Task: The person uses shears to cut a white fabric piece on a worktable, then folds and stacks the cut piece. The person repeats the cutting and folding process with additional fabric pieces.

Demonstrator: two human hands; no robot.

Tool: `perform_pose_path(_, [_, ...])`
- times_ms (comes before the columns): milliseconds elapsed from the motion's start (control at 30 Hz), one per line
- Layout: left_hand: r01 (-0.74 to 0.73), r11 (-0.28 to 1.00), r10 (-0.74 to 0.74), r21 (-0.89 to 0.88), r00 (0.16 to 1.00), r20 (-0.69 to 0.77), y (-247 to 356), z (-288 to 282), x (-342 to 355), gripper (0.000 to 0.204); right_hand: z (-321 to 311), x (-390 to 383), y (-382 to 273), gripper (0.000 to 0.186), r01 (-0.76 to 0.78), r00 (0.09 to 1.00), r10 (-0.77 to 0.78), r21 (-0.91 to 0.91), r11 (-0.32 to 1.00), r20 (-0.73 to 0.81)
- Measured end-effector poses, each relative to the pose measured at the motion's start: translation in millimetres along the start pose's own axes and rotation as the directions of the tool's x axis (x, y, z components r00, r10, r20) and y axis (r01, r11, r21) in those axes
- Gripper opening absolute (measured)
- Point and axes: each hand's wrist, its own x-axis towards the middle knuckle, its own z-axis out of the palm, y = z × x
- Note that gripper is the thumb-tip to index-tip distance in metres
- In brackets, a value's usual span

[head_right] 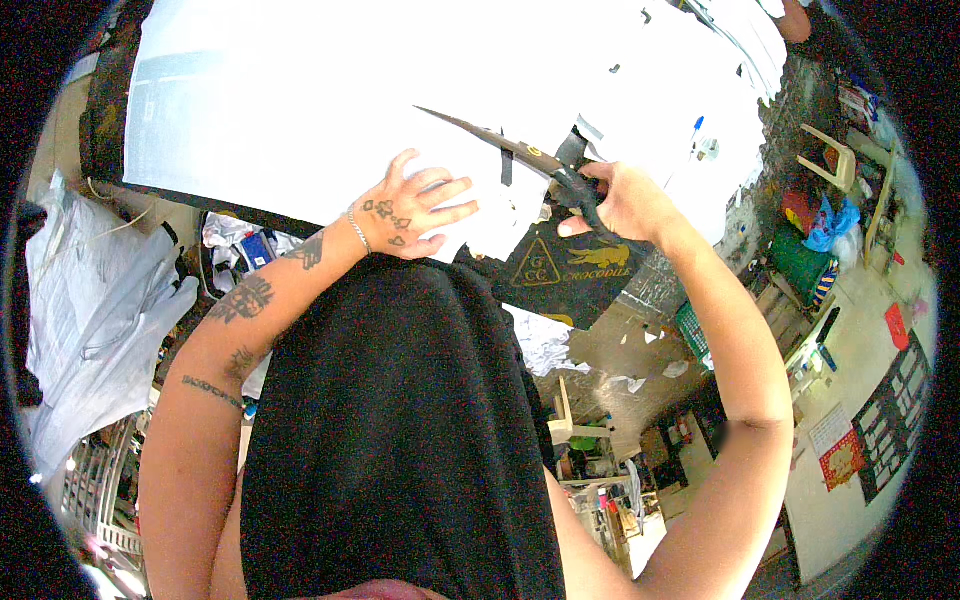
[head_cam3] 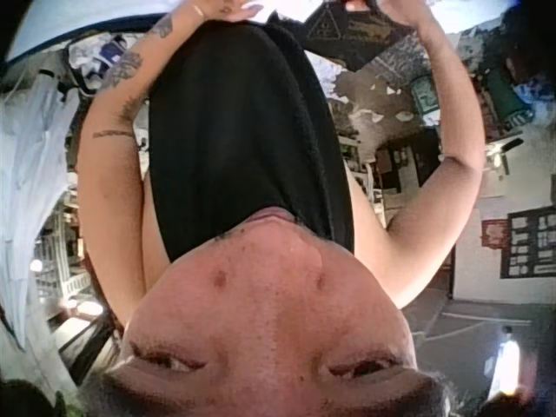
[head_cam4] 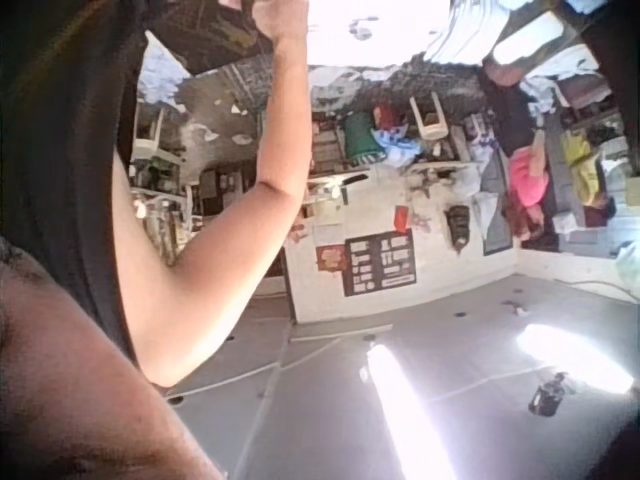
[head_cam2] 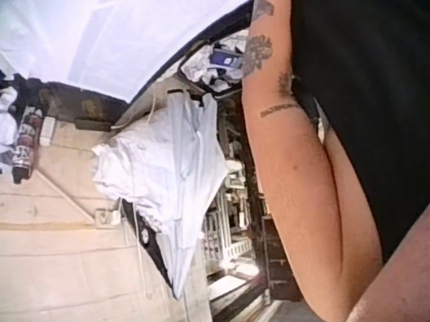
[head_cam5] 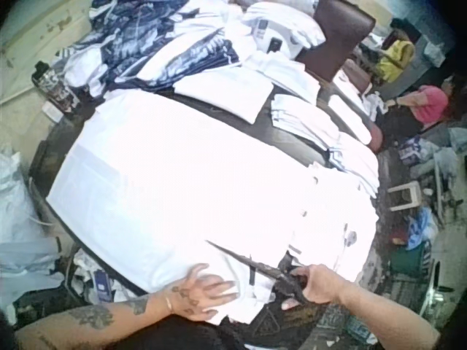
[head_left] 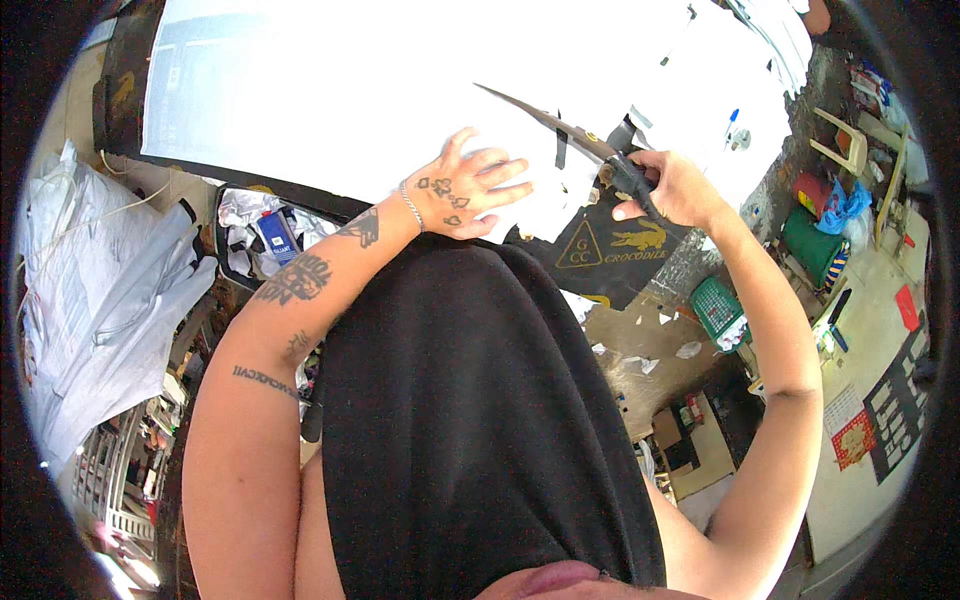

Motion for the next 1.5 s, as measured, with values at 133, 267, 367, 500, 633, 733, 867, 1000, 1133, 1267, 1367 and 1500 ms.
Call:
perform_pose_path(133, [-0.007,1.0,0.007,-0.019,1.0,-0.023,-1,1,0,0.064,17,4,-17,0.073,-0.177,0.983,0.164,-0.192,0.965,-0.082])
perform_pose_path(267, [-0.016,1.0,0.016,-0.022,1.0,-0.016,-2,3,-1,0.064,30,6,-39,0.077,-0.024,0.998,0.03,0.129,0.991,-0.048])
perform_pose_path(367, [-0.03,1.0,0.03,0.003,0.999,0.018,-3,5,-2,0.066,41,10,-53,0.076,-0.216,0.973,0.217,0.02,0.976,-0.086])
perform_pose_path(500, [-0.098,0.993,0.096,-0.072,0.995,-0.038,-6,7,0,0.058,62,20,-69,0.068,-0.157,0.98,0.173,0.158,0.975,-0.096])
perform_pose_path(633, [-0.169,0.974,0.161,-0.152,0.985,-0.067,-12,6,-1,0.046,75,32,-88,0.071,-0.214,0.96,0.251,0.256,0.943,-0.122])
perform_pose_path(733, [-0.165,0.96,0.16,-0.228,0.986,-0.041,-15,6,-5,0.048,78,35,-104,0.076,-0.228,0.963,0.264,0.346,0.91,-0.058])
perform_pose_path(867, [-0.142,0.892,0.157,-0.429,0.988,-0.002,-21,-3,-3,0.05,72,57,-120,0.079,-0.177,0.965,0.229,0.331,0.927,-0.127])
perform_pose_path(1000, [-0.21,0.848,0.198,-0.486,0.977,-0.077,-56,-48,-20,0.049,32,75,-127,0.067,-0.278,0.952,0.299,0.226,0.934,-0.065])
perform_pose_path(1133, [0.051,0.955,-0.152,-0.294,0.931,-0.333,-136,-127,-102,0.041,-33,68,-133,0.069,-0.275,0.961,0.274,0.024,0.961,0.045])
perform_pose_path(1267, [0.529,0.843,-0.454,0.1,0.799,-0.394,-192,-170,-206,0.05,-59,89,-146,0.078,-0.144,0.987,0.154,-0.197,0.97,0.038])
perform_pose_path(1367, [0.552,0.801,-0.529,0.23,0.834,-0.157,-205,-165,-241,0.056,-49,121,-160,0.074,0.097,0.995,-0.099,-0.095,0.991,-0.023])
perform_pose_path(1500, [0.582,0.774,-0.552,0.249,0.813,-0.185,-206,-156,-245,0.058,-43,143,-180,0.073,-0.208,0.978,0.209,-0.21,0.955,-0.013])
